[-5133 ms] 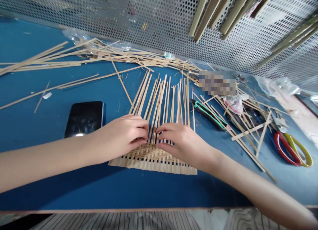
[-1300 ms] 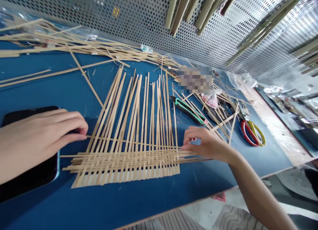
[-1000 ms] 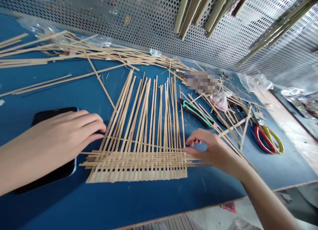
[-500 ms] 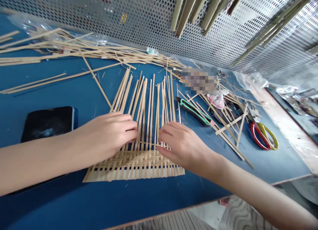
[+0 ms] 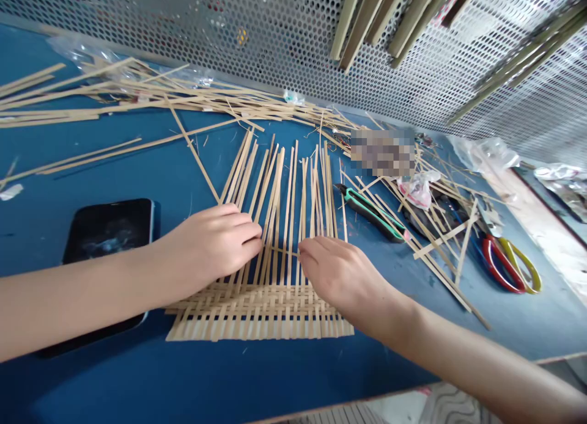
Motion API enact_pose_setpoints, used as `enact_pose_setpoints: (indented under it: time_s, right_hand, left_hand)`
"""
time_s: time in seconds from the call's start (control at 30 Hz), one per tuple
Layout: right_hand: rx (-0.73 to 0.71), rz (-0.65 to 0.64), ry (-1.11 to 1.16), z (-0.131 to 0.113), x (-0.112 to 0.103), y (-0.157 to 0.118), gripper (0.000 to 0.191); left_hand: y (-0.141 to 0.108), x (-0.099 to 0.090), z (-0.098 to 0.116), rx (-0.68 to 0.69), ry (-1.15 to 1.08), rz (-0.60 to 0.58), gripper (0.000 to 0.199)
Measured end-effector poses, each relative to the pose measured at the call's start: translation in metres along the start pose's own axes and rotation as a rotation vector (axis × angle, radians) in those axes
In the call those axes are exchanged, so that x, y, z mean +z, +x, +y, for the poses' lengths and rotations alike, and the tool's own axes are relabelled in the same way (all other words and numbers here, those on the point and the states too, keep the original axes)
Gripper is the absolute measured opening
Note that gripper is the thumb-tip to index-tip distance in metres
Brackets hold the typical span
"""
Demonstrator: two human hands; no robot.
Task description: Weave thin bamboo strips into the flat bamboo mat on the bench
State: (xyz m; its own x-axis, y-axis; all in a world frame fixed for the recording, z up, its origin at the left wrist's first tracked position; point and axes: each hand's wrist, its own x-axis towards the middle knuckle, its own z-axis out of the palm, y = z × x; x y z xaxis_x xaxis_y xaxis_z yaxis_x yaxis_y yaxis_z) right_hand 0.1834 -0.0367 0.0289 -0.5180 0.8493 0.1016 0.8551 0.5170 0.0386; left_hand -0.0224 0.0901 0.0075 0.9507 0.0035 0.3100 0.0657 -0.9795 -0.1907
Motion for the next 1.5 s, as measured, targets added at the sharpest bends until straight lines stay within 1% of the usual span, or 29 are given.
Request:
enact_pose_setpoints:
  time_s: [0.1,0.2,0.27,0.37,0.43,0.5,0.57,0.6,0.63,0.7,0.77,0.87,0.9,0.97,1.03,1.1,1.17,1.23,1.3,1.4,1.5]
  right_hand:
    - [0.070,0.005,-0.025,0.010,0.006,0.008,0.028]
    - [0.133,0.014,-0.021,0.025,0.009,0.015,0.030]
    - [0.167,0.029,0.009,0.037,0.006,0.014,0.028]
    - [0.246,0.096,0.055,0.061,-0.009,0.003,0.020]
    - [0.380,0.162,0.108,0.078,-0.019,-0.010,0.014]
    - [0.639,0.201,0.250,0.091,-0.026,-0.025,0.009]
    - [0.853,0.194,0.375,0.098,-0.025,-0.037,0.018]
    - [0.910,0.173,0.428,0.098,-0.023,-0.041,0.024]
    - [0.936,0.145,0.480,0.096,-0.018,-0.043,0.028]
    - [0.944,0.088,0.587,0.089,-0.008,-0.043,0.029]
    - [0.950,0.069,0.646,0.081,0.000,-0.040,0.029]
    - [0.983,0.125,0.611,0.074,0.006,-0.034,0.042]
    - [0.999,0.154,0.584,0.074,0.007,-0.034,0.042]
    - [1.034,0.214,0.533,0.077,0.006,-0.036,0.032]
    - [1.059,0.252,0.514,0.082,0.006,-0.040,0.027]
    - [1.058,0.249,0.545,0.085,0.008,-0.045,0.030]
    - [1.033,0.219,0.597,0.085,0.012,-0.049,0.032]
    - [1.004,0.210,0.615,0.085,0.016,-0.050,0.028]
    - [0.987,0.241,0.563,0.086,0.018,-0.049,0.027]
    - [0.962,0.305,0.411,0.091,0.017,-0.049,0.033]
    - [0.937,0.326,0.304,0.094,0.017,-0.048,0.020]
  left_hand:
    - [0.003,0.005,-0.006,-0.012,0.000,-0.049,0.040]
    - [0.005,0.008,-0.012,-0.025,0.019,-0.026,0.039]
    - [0.007,0.010,-0.015,-0.046,0.009,-0.009,0.037]
    - [0.008,0.010,-0.018,-0.078,-0.031,-0.045,0.035]
    - [0.009,0.009,-0.018,-0.073,-0.042,-0.045,0.040]
    - [0.011,0.006,-0.016,-0.060,-0.047,-0.033,0.047]
    - [0.015,0.004,-0.013,-0.056,-0.055,-0.031,0.049]
    - [0.018,0.003,-0.012,-0.051,-0.055,-0.037,0.046]
    - [0.023,0.002,-0.010,-0.042,-0.055,-0.044,0.042]
    - [0.035,0.003,-0.006,-0.019,-0.063,-0.045,0.035]
    - [0.051,0.005,-0.001,0.011,-0.102,-0.053,0.030]
    - [0.078,0.013,0.005,0.054,-0.181,-0.065,0.025]
    - [0.087,0.017,0.006,0.062,-0.193,-0.067,0.024]
    - [0.100,0.025,0.009,0.075,-0.207,-0.062,0.024]
    - [0.109,0.032,0.011,0.086,-0.216,-0.058,0.026]
    - [0.113,0.038,0.014,0.081,-0.220,-0.053,0.026]
    - [0.114,0.040,0.016,0.060,-0.221,-0.044,0.027]
    - [0.114,0.041,0.018,0.040,-0.218,-0.039,0.028]
    - [0.113,0.041,0.019,0.023,-0.212,-0.041,0.030]
    - [0.113,0.041,0.019,-0.015,-0.196,-0.054,0.033]
    - [0.114,0.042,0.018,-0.060,-0.182,-0.070,0.037]
